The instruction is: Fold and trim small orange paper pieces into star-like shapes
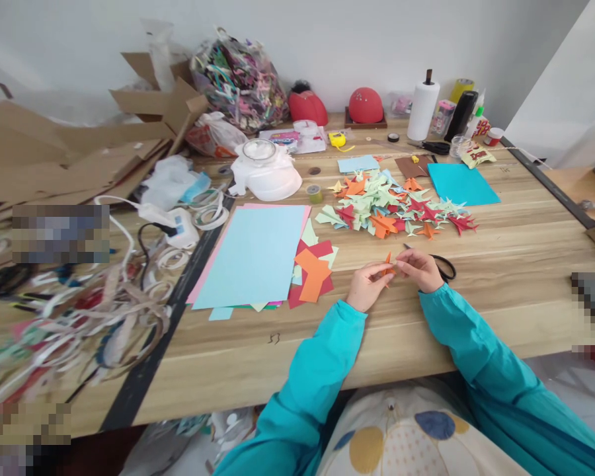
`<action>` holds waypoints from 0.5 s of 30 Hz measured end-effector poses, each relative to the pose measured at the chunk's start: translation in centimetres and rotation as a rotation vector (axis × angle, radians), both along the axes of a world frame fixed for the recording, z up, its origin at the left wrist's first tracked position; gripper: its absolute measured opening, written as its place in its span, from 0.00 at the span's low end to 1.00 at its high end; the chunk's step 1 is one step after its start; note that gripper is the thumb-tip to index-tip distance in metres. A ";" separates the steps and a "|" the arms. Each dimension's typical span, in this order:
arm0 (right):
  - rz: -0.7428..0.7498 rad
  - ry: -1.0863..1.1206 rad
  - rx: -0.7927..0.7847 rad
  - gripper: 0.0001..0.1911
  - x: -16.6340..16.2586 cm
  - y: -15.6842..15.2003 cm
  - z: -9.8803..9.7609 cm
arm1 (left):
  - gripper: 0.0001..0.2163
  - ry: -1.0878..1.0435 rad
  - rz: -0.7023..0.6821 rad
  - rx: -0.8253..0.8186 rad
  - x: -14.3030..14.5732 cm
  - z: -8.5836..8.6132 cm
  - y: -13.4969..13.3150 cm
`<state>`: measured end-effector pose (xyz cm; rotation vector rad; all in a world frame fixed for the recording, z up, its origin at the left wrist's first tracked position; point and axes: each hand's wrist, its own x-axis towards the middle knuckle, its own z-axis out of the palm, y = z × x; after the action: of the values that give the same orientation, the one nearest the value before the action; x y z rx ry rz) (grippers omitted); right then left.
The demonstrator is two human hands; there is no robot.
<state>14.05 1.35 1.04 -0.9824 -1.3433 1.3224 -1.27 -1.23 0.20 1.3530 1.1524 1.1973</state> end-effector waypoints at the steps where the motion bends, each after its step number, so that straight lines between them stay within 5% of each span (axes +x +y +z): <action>1: 0.042 -0.022 0.038 0.13 0.1 -0.2 0.1 | 0.13 -0.004 0.007 -0.023 -0.1 -0.2 0.1; 7: 0.056 -0.257 0.245 0.10 -0.1 -0.7 0.5 | 0.16 -0.112 -0.001 -0.146 -0.3 -0.6 0.4; 15: 0.025 -0.365 0.312 0.10 0.2 -0.5 0.3 | 0.15 -0.262 -0.024 -0.261 -0.1 0.3 0.4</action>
<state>14.20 0.84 1.35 -1.0199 -1.7803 0.9384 -1.35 -0.85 0.47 0.9793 1.0592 1.1255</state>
